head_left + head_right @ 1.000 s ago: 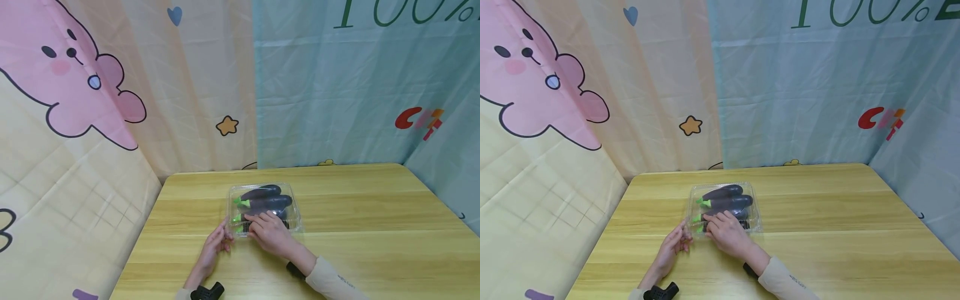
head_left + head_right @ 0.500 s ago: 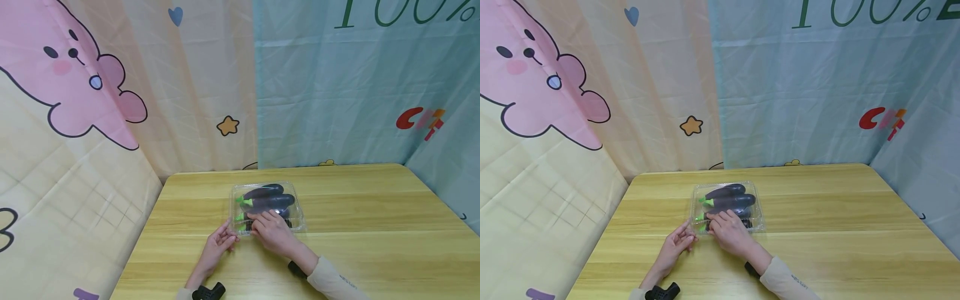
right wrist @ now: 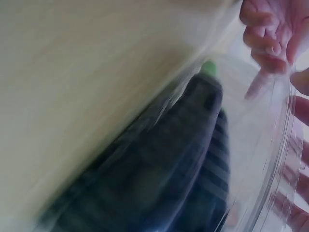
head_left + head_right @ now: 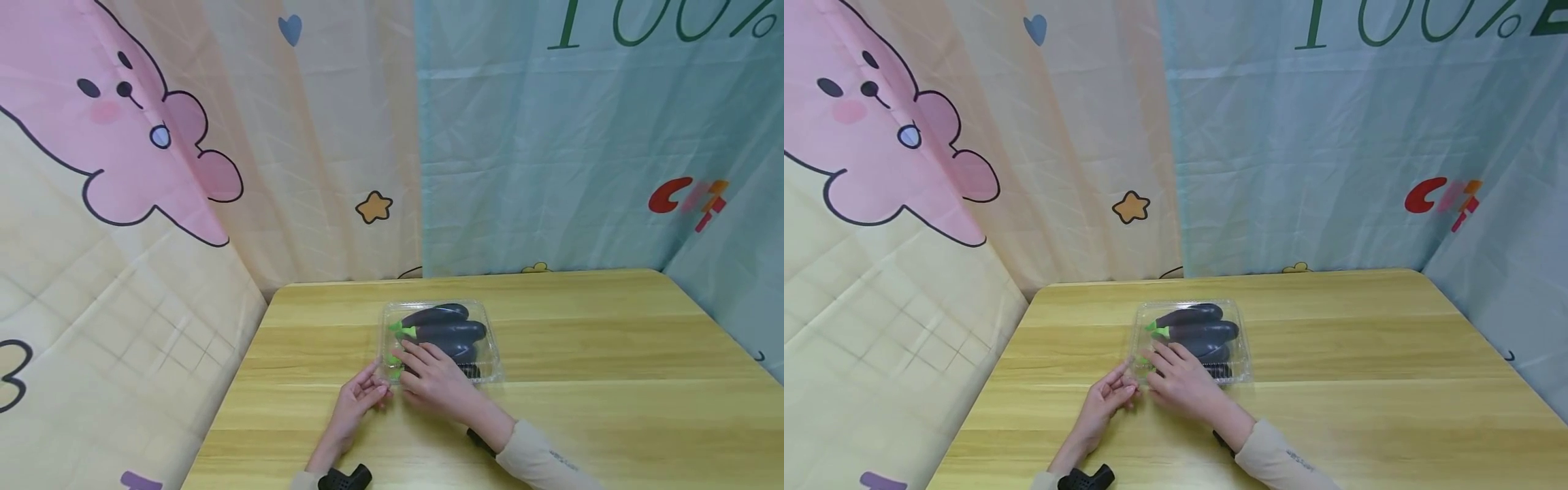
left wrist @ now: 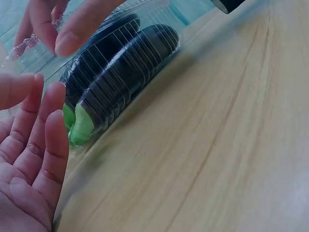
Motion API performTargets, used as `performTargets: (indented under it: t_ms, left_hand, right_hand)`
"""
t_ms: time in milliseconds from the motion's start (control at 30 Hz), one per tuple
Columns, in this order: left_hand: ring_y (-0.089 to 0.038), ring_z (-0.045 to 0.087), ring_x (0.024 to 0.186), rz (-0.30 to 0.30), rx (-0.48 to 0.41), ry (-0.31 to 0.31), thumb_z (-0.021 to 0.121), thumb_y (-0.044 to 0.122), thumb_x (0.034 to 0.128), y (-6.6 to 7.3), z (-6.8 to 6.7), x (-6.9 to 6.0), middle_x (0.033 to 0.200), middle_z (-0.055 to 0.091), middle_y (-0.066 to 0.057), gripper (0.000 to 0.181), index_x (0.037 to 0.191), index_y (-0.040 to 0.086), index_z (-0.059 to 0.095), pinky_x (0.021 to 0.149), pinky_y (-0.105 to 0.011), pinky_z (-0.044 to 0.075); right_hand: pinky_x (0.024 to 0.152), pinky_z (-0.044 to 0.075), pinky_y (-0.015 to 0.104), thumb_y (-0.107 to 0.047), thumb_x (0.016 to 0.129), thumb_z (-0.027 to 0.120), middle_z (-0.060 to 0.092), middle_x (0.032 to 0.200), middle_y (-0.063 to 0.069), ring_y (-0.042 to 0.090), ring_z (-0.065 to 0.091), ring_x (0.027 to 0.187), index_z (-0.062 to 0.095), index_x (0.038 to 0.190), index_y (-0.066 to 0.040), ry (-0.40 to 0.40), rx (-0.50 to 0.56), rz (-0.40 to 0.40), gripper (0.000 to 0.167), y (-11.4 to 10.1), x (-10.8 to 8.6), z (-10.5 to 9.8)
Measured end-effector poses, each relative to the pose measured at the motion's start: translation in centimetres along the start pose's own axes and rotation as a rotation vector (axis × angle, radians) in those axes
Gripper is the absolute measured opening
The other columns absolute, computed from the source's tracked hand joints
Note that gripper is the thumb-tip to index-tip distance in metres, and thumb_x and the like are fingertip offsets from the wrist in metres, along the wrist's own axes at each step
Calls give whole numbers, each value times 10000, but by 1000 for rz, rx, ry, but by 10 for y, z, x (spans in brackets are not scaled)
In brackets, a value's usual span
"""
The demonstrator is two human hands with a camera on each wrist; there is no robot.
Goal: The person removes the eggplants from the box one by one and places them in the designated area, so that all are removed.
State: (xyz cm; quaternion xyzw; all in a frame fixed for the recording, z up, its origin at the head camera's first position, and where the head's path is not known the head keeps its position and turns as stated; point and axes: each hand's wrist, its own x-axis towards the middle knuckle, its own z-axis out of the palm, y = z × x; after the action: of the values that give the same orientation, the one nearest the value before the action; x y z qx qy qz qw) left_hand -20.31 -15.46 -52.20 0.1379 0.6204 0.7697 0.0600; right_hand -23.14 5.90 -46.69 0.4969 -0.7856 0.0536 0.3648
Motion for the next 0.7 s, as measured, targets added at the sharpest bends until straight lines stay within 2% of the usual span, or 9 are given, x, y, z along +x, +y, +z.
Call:
performTargets:
  t_ms: [133, 333, 433, 567, 700]
  left_hand:
    - [-152, 637, 828, 5, 2, -3, 601, 24, 913, 1, 1, 0, 951, 617, -31, 606, 1430, -85, 306, 684, -228, 529]
    - [-128, 633, 791, -12, 2, 21, 601, 10, 908, 2, 3, 0, 934, 620, -44, 590, 1421, -85, 327, 669, -218, 523]
    - [-117, 634, 779, -15, 5, 28, 597, 0, 909, 2, 3, 0, 919, 621, -34, 580, 1419, -85, 334, 659, -215, 519]
    - [-117, 636, 767, -25, 7, 43, 599, -6, 906, 2, 3, 0, 906, 629, -24, 575, 1415, -86, 343, 654, -215, 518]
    - [-120, 639, 754, -37, -1, 63, 607, -11, 898, 2, 3, 0, 907, 646, -20, 571, 1401, -103, 352, 650, -215, 518]
  right_hand:
    - [970, 441, 434, -275, 757, 784, 609, 1224, 120, 317, 541, 1163, 622, 803, -152, -24, 31, 28, 209, -4, 8, 3]
    - [944, 460, 440, -321, 705, 829, 646, 1177, 46, 246, 588, 1111, 692, 699, -202, -101, 140, 194, 182, -7, 19, -3]
    - [939, 459, 442, -346, 700, 829, 650, 1166, 16, 217, 594, 1101, 718, 680, -217, -147, 158, 249, 172, -7, 23, -7]
    - [928, 463, 416, -344, 714, 823, 654, 1158, -1, 179, 615, 1060, 724, 676, -224, -174, 161, 279, 160, -8, 25, -7]
    - [910, 467, 381, -354, 724, 820, 667, 1128, -4, 131, 638, 985, 702, 637, -243, -138, 161, 285, 184, -9, 24, -4]
